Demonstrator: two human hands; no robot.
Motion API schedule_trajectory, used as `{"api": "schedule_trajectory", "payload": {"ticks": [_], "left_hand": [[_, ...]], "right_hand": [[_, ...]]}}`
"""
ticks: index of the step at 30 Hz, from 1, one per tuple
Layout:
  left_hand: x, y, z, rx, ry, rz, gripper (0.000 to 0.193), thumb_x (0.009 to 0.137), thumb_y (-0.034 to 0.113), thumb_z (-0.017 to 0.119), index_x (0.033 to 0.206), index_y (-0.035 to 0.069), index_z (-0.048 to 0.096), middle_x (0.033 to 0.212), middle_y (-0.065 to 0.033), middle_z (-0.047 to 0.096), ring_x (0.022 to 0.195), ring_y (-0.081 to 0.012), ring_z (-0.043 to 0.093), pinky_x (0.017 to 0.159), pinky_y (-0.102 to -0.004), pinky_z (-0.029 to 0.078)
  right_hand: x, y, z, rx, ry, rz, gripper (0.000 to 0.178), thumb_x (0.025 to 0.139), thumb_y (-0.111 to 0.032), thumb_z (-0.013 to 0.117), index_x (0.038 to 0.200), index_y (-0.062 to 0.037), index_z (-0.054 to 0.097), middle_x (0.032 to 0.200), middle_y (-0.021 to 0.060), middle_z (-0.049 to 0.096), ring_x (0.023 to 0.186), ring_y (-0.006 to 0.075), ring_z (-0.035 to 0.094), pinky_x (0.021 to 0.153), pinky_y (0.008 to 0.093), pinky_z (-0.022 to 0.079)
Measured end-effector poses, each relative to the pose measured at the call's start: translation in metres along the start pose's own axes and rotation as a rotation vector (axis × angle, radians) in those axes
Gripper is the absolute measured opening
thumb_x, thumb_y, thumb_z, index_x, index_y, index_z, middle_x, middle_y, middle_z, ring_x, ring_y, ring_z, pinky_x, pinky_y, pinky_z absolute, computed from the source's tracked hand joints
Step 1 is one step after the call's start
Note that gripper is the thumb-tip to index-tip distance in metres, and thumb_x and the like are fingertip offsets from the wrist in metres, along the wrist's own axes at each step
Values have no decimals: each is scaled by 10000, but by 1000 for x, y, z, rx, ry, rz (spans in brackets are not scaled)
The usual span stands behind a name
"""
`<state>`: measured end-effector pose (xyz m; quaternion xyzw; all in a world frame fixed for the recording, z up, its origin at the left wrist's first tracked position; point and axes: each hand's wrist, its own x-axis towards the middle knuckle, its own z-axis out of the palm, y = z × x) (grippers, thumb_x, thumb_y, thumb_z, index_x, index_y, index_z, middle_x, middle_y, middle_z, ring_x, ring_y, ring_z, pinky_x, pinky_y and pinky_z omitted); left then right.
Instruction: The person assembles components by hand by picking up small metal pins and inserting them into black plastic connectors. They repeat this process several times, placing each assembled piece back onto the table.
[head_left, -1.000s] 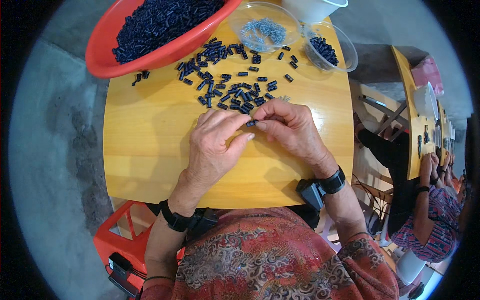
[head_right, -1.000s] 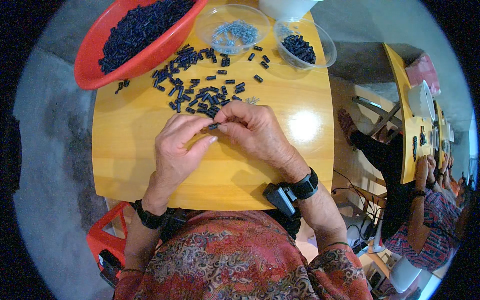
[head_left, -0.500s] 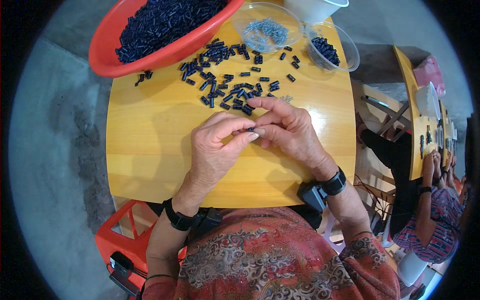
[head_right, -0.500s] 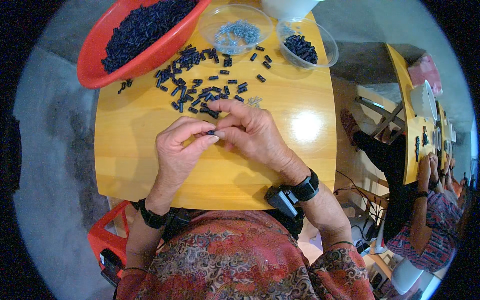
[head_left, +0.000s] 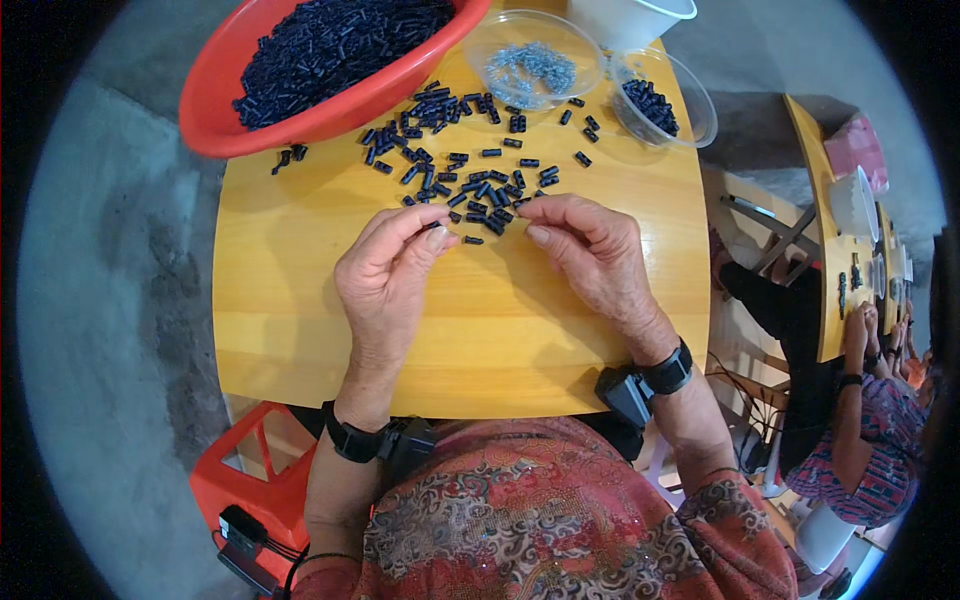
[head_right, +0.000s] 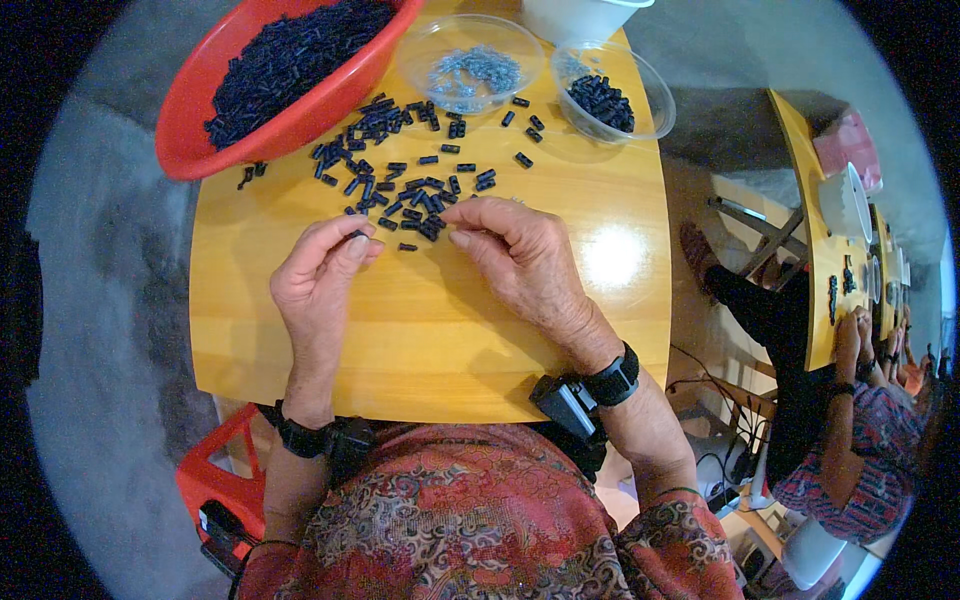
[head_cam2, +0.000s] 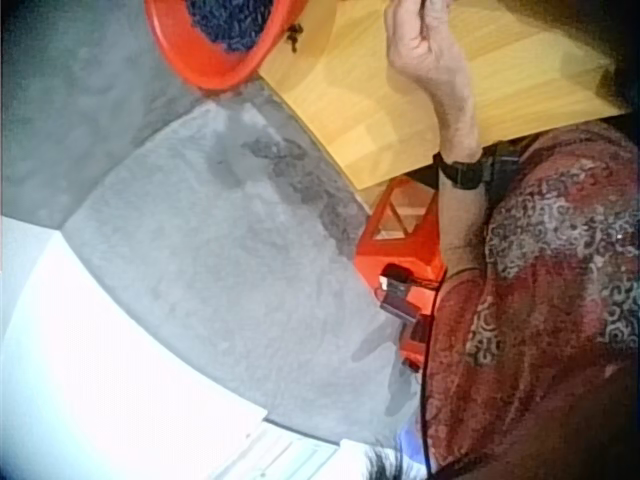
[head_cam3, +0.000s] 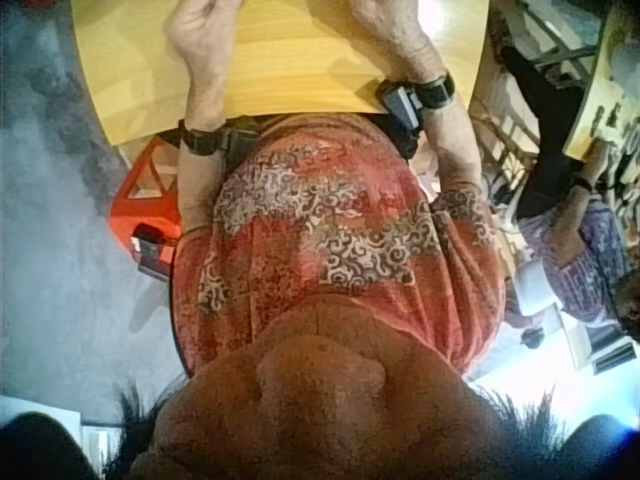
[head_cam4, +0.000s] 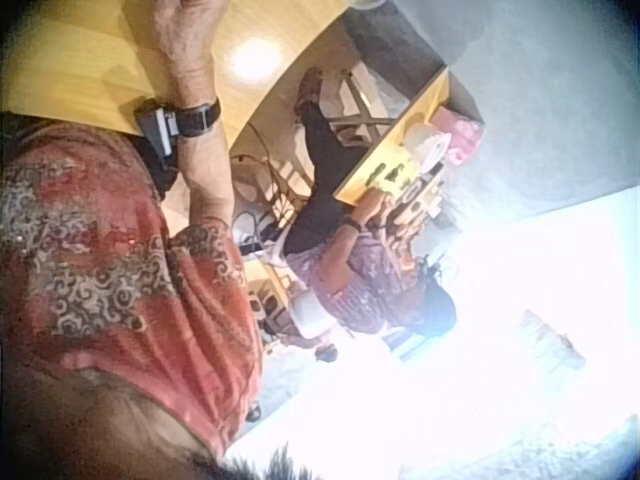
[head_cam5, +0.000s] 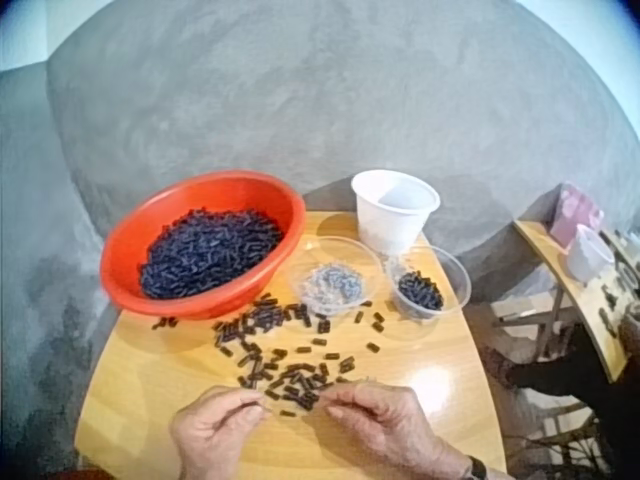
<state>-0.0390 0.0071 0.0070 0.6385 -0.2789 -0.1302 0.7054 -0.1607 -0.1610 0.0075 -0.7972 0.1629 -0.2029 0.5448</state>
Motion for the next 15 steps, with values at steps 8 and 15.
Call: {"api": "schedule_trajectory", "payload": {"ticks": [8,15], "left_hand": [[-5,-12,1,47,0,-20,273,815,-56,673,1083,-3,663,910,-47,651,797,-97,628,730,-221,517],[-6,-9,4,112,-203,-53,180,789,-74,686,961,-21,676,888,-52,664,783,-89,615,708,-213,514]], "right_hand": [[9,-7,-43,-164,370,-106,121,833,8,673,952,-1,691,857,49,699,762,91,625,705,236,507],[6,0,-70,-327,228,-52,89,793,-30,701,880,-27,680,796,71,672,699,155,630,644,276,496]]}}
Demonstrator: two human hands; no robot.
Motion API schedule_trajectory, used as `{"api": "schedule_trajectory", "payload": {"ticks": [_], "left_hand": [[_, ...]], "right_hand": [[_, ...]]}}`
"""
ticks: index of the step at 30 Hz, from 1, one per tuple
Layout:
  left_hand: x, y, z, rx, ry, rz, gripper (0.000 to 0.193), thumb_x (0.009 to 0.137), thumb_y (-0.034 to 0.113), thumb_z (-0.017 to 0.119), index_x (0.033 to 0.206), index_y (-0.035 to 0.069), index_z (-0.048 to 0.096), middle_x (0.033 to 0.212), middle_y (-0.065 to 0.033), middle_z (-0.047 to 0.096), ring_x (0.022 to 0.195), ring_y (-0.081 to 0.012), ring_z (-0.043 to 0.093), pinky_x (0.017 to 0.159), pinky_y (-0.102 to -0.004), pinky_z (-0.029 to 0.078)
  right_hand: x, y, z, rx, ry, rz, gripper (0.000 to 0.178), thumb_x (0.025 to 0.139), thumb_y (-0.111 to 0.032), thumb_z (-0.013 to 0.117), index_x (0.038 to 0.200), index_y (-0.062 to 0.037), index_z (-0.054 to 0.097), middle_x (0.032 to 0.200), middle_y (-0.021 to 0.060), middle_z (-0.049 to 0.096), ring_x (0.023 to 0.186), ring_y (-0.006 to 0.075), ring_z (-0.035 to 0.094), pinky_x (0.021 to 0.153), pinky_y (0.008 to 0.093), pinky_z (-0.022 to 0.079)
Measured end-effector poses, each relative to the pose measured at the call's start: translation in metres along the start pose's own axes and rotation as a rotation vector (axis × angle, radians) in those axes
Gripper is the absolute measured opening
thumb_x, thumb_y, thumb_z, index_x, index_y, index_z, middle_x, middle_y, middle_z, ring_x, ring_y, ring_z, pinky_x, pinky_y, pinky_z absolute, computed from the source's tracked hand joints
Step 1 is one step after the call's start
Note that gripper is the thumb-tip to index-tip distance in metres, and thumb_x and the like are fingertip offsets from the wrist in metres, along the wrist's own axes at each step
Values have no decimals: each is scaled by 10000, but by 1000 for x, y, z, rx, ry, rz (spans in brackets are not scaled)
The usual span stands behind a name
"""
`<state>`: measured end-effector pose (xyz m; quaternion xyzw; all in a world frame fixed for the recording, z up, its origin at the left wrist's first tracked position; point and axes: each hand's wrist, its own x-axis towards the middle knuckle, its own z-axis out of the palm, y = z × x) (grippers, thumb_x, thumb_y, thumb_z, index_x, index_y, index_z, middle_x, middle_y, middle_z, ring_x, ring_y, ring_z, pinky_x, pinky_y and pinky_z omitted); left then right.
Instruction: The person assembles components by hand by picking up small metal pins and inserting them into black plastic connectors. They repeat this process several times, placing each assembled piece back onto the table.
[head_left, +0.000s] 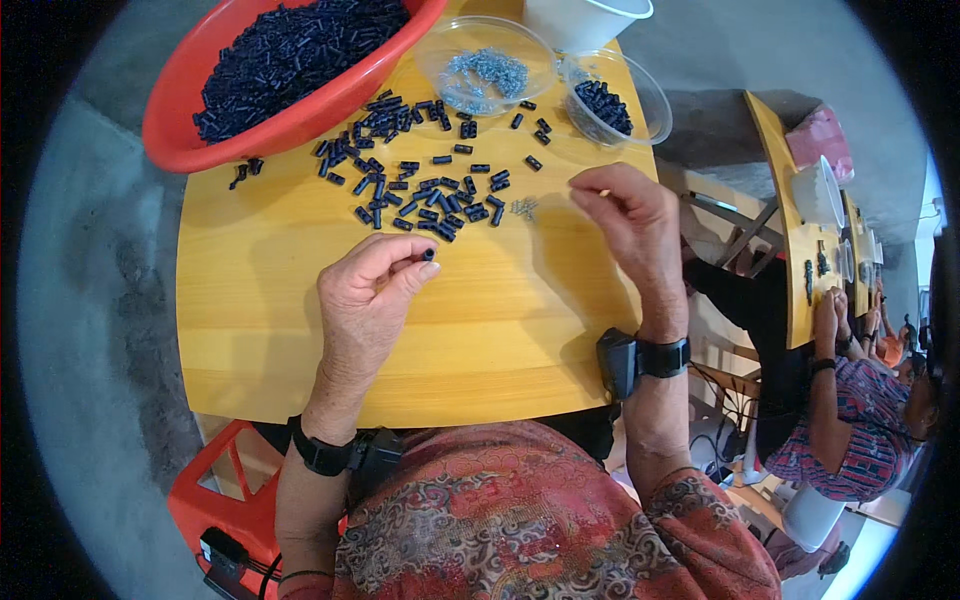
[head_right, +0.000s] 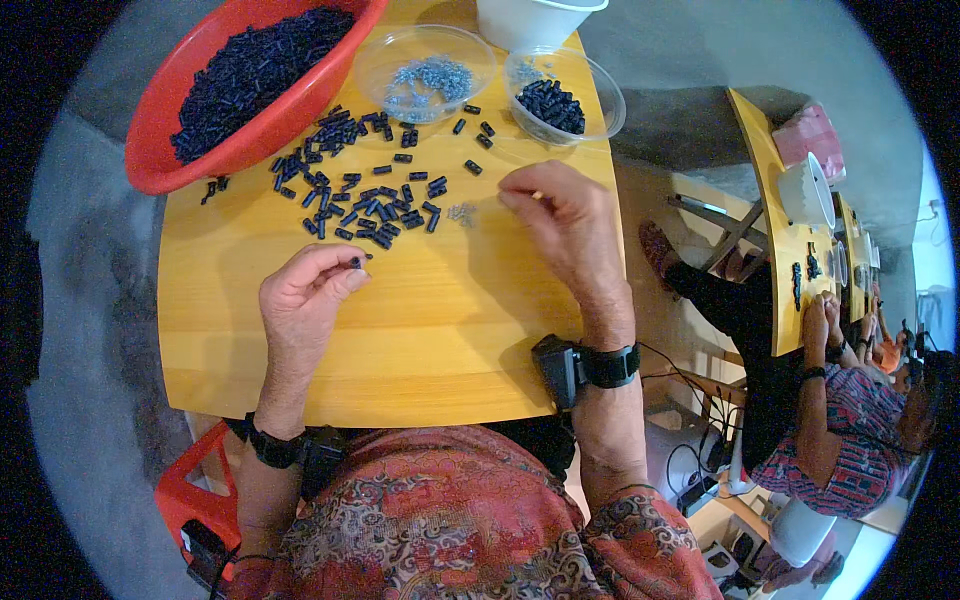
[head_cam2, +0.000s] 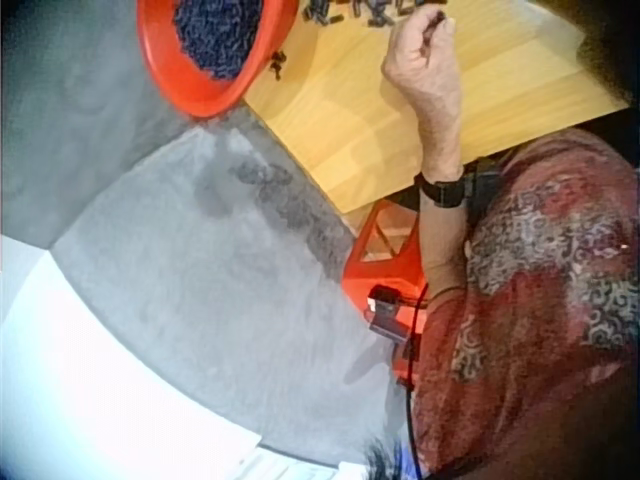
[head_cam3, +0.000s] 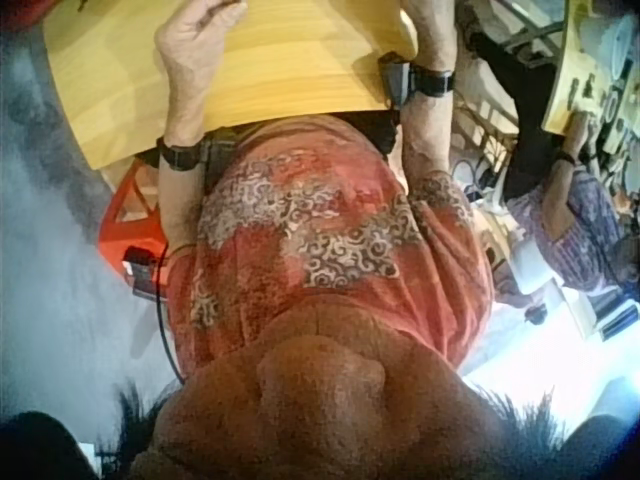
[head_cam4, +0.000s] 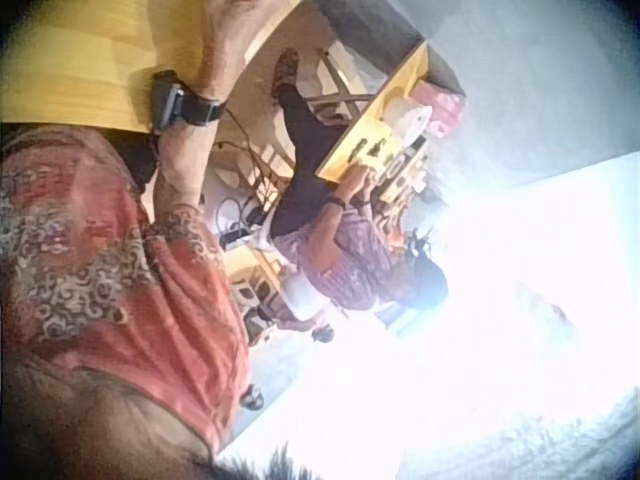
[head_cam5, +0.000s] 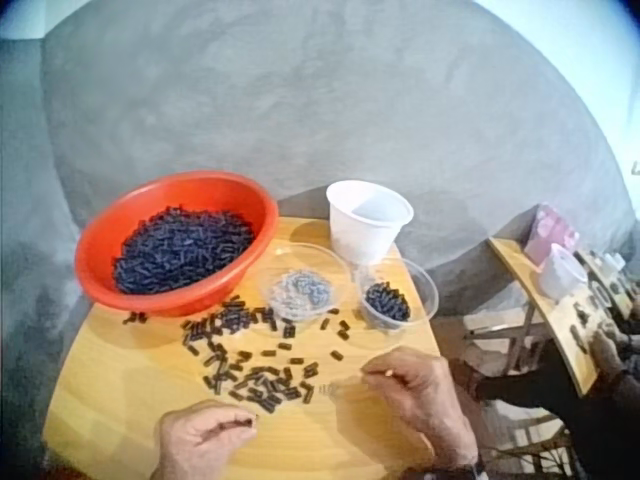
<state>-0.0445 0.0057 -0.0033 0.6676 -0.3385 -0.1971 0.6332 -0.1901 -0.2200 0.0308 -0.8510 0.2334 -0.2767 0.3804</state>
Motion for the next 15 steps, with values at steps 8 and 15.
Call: {"api": "schedule_trajectory", "payload": {"ticks": [8,15], "left_hand": [[2,9,0,118,-45,76,149,786,-60,690,925,-7,686,881,-71,668,779,-128,635,688,-233,512],[1,11,1,208,-91,97,157,769,-48,693,919,-2,693,879,-78,670,807,-154,633,719,-251,499]], "right_hand": [[-1,0,10,-143,-215,-102,70,756,-53,682,818,-34,655,772,120,635,739,295,641,665,363,501],[-3,1,21,-253,-219,-139,89,759,-18,676,839,-12,636,781,111,630,715,263,627,645,338,488]]}}
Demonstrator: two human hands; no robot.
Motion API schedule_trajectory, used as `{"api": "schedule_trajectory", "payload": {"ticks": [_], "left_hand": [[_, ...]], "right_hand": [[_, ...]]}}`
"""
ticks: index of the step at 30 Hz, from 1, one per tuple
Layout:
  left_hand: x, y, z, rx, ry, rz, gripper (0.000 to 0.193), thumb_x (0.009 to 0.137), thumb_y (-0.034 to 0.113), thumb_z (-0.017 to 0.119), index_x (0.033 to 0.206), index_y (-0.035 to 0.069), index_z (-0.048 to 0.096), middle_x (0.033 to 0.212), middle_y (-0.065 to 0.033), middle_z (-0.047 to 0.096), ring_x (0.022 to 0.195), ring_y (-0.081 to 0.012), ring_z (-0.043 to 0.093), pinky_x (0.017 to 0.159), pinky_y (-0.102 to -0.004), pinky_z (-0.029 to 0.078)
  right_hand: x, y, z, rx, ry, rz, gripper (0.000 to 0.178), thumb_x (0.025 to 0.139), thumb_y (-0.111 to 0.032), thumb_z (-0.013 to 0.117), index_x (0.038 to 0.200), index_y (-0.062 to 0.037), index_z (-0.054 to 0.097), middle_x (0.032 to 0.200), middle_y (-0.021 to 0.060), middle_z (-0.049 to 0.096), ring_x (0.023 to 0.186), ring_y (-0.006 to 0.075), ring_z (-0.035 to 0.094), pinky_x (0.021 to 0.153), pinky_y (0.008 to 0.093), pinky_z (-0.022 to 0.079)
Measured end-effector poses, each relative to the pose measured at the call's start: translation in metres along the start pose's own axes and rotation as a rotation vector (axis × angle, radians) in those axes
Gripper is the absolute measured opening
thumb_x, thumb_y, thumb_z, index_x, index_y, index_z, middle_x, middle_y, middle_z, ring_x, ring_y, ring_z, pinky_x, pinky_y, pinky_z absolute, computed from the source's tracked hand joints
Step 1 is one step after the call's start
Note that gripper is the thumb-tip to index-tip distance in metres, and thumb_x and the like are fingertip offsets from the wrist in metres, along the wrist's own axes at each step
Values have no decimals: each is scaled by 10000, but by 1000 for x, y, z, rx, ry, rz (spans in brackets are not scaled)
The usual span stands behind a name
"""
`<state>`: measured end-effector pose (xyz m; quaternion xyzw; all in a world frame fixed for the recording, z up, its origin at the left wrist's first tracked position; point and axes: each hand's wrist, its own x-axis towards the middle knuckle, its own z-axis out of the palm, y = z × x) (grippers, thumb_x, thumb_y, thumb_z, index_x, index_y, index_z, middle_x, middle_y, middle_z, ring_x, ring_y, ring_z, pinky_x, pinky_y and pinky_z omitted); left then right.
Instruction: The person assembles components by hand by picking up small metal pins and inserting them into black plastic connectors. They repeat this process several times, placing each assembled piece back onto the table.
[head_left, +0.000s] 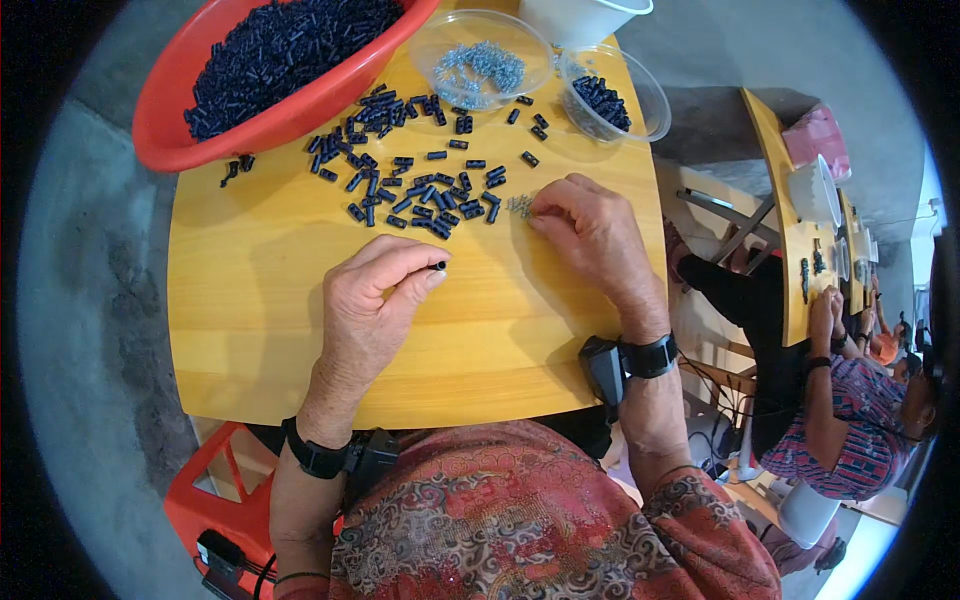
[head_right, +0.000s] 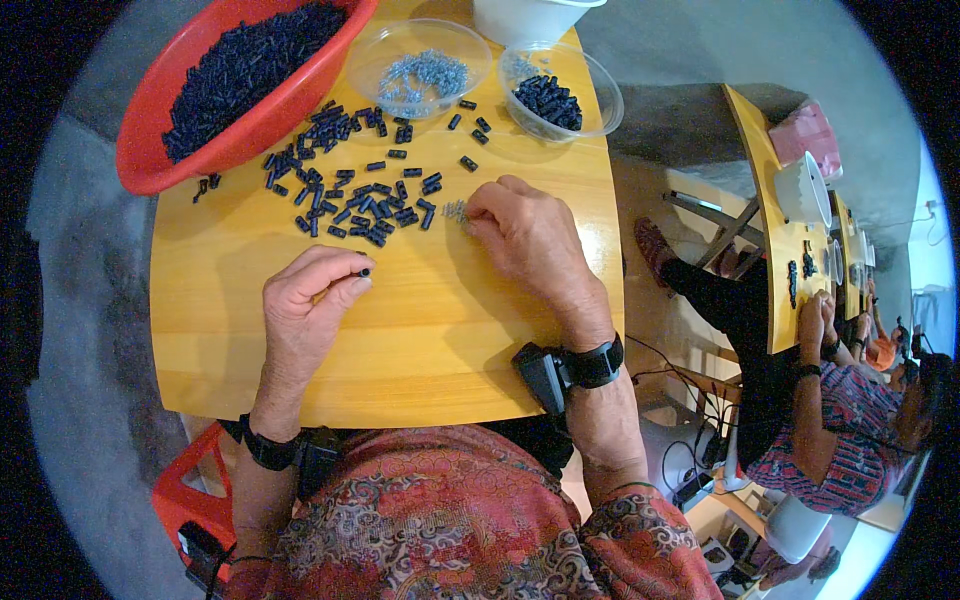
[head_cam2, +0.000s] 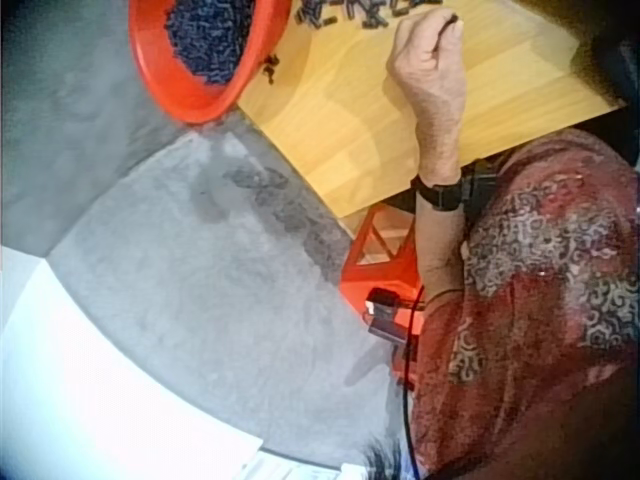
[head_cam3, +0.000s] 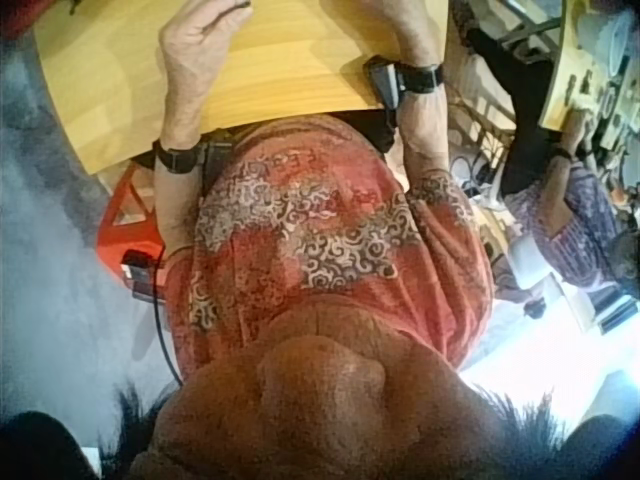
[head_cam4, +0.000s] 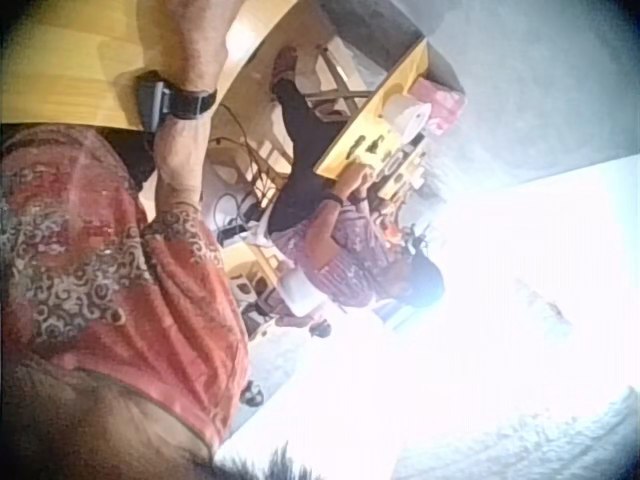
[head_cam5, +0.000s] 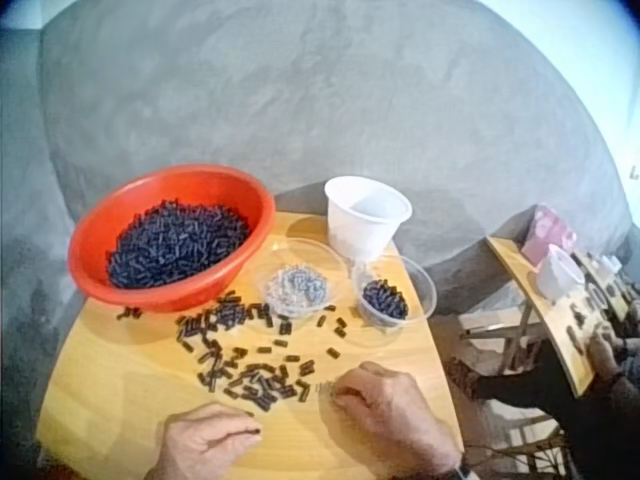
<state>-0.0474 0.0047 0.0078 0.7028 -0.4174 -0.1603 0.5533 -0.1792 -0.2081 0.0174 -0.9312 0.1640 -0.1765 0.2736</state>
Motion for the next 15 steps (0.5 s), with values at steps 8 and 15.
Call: {"api": "schedule_trajectory", "payload": {"ticks": [8,15], "left_hand": [[-1,1,-1,-5,-20,22,151,782,-32,687,930,-3,690,879,-87,674,803,-167,640,713,-255,500],[0,-4,2,14,-13,70,161,784,-33,683,941,0,682,870,-89,670,790,-170,637,705,-259,500]], "right_hand": [[-2,-5,-2,-173,-13,57,43,789,-60,607,827,-44,618,817,147,634,757,356,633,673,422,514],[-3,7,-11,2,-68,19,61,769,-29,620,828,-32,632,822,146,641,754,349,635,674,408,511]]}}
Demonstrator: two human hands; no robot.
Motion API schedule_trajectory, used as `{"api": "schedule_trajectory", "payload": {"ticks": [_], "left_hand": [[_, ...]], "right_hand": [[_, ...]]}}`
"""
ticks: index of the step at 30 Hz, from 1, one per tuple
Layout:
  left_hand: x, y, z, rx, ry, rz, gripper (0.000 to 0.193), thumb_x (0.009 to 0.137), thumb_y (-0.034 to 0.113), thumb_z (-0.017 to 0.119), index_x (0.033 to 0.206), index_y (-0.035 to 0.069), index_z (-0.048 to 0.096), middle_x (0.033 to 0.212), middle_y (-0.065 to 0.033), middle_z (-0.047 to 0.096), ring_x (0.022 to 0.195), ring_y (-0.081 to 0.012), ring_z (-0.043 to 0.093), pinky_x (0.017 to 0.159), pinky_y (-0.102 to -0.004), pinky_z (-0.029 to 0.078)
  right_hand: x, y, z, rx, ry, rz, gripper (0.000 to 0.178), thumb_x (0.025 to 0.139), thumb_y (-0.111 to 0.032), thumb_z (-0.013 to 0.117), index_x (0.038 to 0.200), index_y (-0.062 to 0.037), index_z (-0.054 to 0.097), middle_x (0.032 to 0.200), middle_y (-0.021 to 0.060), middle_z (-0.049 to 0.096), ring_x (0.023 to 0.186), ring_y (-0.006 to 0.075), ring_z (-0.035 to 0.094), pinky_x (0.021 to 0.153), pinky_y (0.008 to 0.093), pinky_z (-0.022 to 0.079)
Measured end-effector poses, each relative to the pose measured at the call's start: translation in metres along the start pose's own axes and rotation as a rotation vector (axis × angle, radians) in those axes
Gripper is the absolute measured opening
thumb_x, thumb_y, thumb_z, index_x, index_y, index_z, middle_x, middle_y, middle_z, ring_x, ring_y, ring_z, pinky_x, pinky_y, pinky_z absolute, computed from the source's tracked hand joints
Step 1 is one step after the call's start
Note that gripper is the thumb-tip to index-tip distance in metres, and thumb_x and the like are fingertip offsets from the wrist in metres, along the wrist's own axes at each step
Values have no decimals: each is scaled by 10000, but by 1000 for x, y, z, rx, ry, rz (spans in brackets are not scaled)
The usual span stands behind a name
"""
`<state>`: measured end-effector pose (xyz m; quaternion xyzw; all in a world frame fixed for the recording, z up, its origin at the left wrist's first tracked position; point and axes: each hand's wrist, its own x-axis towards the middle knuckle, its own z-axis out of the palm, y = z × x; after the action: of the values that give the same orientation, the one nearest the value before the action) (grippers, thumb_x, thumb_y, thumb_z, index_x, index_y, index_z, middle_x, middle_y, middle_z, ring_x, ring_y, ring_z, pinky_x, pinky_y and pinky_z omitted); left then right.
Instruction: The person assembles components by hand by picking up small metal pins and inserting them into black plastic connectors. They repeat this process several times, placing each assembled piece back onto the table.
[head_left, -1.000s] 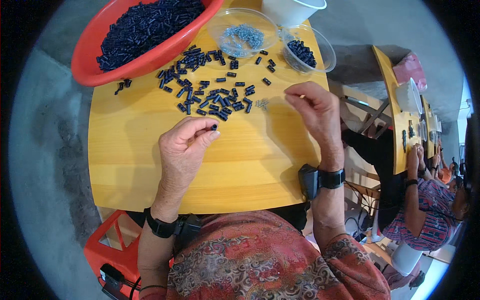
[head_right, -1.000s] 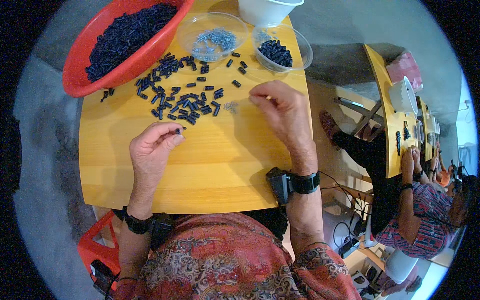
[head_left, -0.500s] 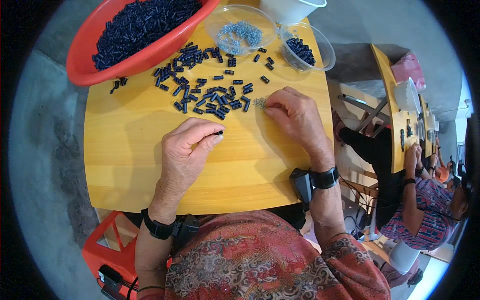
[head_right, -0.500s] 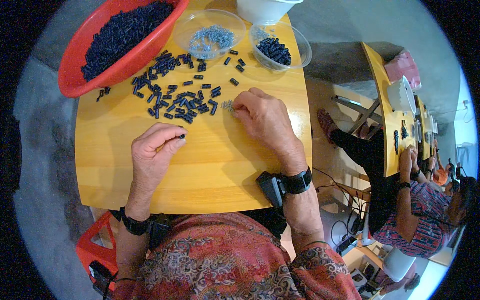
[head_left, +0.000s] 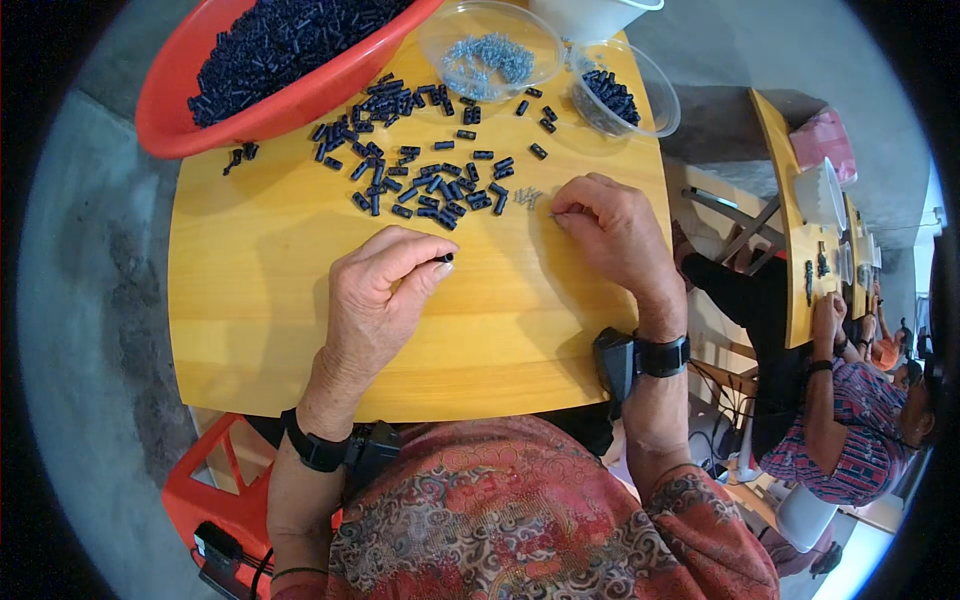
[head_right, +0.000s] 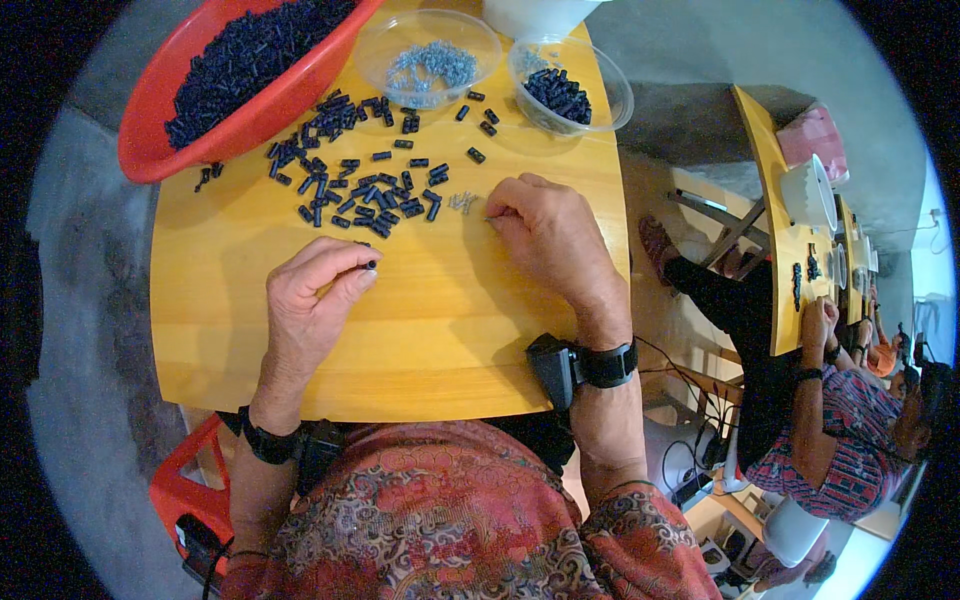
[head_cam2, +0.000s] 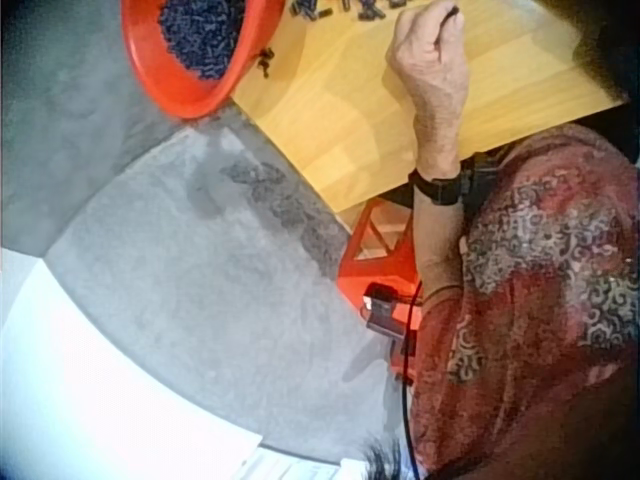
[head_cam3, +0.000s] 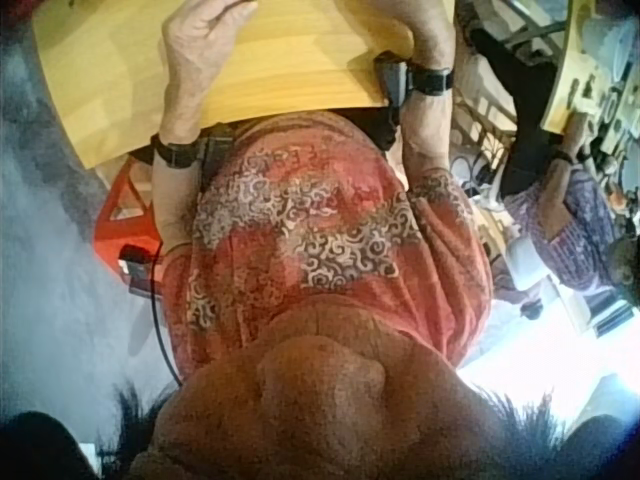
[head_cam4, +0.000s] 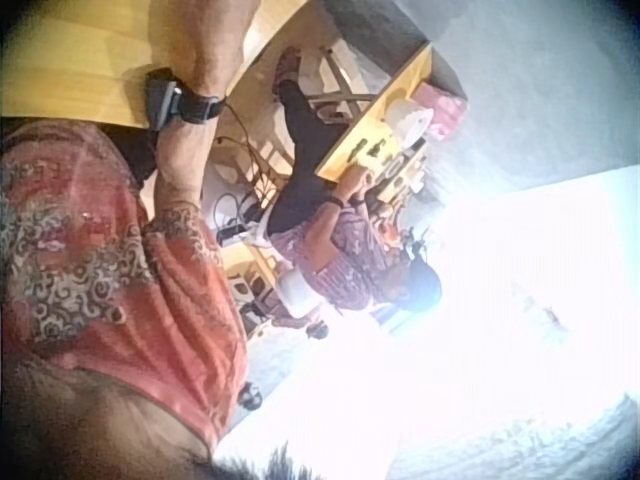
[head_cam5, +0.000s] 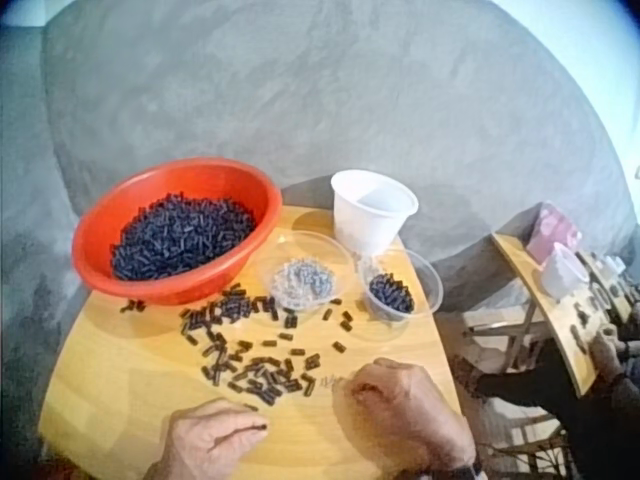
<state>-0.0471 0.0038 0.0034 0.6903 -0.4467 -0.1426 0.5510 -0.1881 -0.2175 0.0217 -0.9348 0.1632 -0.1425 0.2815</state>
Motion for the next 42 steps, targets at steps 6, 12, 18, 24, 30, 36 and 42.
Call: {"api": "schedule_trajectory", "payload": {"ticks": [6,12,18,24,30,36,42], "left_hand": [[0,2,-1,2,-8,-10,171,773,-45,688,938,2,683,864,-90,671,790,-170,641,706,-258,503],[0,0,-1,12,-1,8,172,769,-45,693,935,0,691,864,-83,672,776,-158,638,694,-247,502],[1,2,-2,-41,18,-59,154,782,-26,707,933,1,693,835,-78,680,722,-145,647,633,-248,508],[-2,1,-2,-193,28,-173,142,786,-21,710,927,-12,698,816,-64,679,723,-104,633,623,-230,499],[-2,0,1,-299,-7,-223,111,805,-11,704,915,-24,695,788,-60,674,682,-99,638,607,-223,512],[-3,7,-2,-333,-84,-314,120,842,-2,676,949,-56,678,851,-83,666,710,-134,669,638,-230,543],[-2,10,-2,-407,-51,-408,106,839,46,702,914,-29,698,779,-50,684,673,-83,638,615,-220,529]], "right_hand": [[0,-1,-5,70,-24,7,66,767,-51,647,831,-33,644,820,134,639,754,325,632,673,384,504],[3,-11,3,48,-56,-27,77,779,-67,649,837,-27,618,774,134,599,741,318,619,669,380,496],[2,-17,8,-1,-7,-42,77,807,-64,635,858,-17,601,793,123,614,721,289,613,644,353,489],[-2,-44,9,757,-91,228,71,896,-72,618,952,-28,620,805,-7,630,678,90,585,563,228,448],[-3,-60,26,1096,-147,349,82,918,-119,634,962,-50,636,779,-28,618,599,38,536,511,178,412],[-2,-59,44,1159,-136,312,80,909,-135,651,934,-59,645,754,-38,606,578,30,507,483,175,379],[-3,-63,52,1234,-112,366,75,902,-139,664,918,-67,654,748,-57,594,562,13,454,476,165,341]]}}
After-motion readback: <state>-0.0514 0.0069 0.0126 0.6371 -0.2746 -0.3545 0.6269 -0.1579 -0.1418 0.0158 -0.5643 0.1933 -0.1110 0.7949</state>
